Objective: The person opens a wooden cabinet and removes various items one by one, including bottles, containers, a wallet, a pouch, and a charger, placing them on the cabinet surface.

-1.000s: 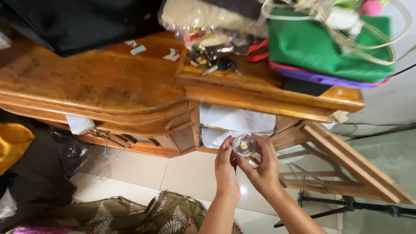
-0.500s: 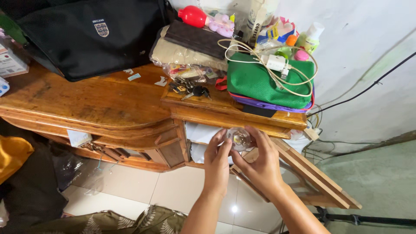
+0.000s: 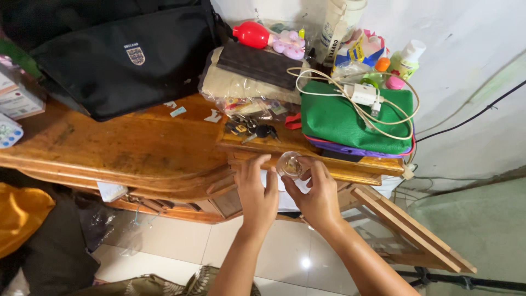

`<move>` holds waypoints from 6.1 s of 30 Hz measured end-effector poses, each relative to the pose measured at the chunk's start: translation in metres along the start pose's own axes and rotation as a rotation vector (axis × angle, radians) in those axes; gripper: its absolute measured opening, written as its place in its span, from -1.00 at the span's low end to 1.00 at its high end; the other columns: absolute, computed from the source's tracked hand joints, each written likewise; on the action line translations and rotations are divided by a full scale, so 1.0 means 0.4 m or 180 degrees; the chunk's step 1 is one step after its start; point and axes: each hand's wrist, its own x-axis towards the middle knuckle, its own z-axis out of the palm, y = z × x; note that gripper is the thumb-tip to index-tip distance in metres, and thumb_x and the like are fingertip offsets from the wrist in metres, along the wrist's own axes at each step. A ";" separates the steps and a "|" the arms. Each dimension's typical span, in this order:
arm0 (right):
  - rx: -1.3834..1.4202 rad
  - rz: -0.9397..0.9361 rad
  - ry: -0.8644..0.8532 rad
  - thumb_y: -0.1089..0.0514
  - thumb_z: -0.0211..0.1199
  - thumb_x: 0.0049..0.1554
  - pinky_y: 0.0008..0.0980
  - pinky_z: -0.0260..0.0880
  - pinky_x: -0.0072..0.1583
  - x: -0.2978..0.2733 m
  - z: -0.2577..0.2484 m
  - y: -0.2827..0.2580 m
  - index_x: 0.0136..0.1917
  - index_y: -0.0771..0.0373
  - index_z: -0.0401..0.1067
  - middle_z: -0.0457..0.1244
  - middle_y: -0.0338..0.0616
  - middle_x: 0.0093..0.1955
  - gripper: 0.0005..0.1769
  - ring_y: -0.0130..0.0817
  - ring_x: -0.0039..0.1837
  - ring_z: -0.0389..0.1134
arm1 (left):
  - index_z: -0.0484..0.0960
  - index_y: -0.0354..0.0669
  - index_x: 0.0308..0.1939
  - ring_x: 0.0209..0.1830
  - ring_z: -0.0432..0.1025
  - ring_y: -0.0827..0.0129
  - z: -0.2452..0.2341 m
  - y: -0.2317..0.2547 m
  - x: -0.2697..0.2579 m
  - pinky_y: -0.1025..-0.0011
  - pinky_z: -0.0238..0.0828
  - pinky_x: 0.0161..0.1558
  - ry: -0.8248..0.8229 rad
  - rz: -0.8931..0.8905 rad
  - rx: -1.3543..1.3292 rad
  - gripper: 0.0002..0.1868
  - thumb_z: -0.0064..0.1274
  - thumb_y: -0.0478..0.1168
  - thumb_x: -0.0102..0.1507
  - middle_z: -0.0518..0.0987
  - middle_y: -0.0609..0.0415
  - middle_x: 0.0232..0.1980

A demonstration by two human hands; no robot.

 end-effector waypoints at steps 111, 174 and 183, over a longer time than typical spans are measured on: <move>0.2926 0.4205 -0.1084 0.02 0.22 0.18 -0.18 0.49 0.08 -0.332 0.144 0.293 0.19 0.26 0.43 0.38 -0.09 0.08 -0.62 -0.24 0.01 0.42 | 0.57 -0.14 0.16 -0.06 0.58 0.24 0.092 -0.261 -0.212 0.35 0.51 -0.04 -0.3172 -0.1766 -0.0177 -0.38 0.19 -0.24 -0.02 0.69 -0.12 0.02; 0.4510 0.6024 0.2357 -0.65 -0.10 0.19 0.06 0.14 0.36 -0.467 0.882 0.715 0.44 0.30 -0.13 -0.03 0.28 0.46 0.05 0.16 0.33 0.15 | 0.62 -0.21 0.22 0.20 0.42 0.23 0.108 -0.753 -0.107 0.30 0.24 0.29 -0.2108 -0.1586 -0.1937 -0.27 -0.38 0.28 0.40 0.61 -0.06 0.23; 0.4001 0.5256 0.0907 -0.02 0.01 0.30 -0.20 0.26 0.18 -0.466 0.673 0.524 0.07 0.18 0.28 0.17 -0.15 0.12 -0.76 -0.20 0.10 0.23 | 0.38 -0.11 0.45 0.50 0.23 0.19 0.048 -0.637 -0.153 0.13 0.02 0.42 -0.1555 -0.3024 -0.2929 -0.22 -0.46 0.27 0.33 0.40 0.08 0.50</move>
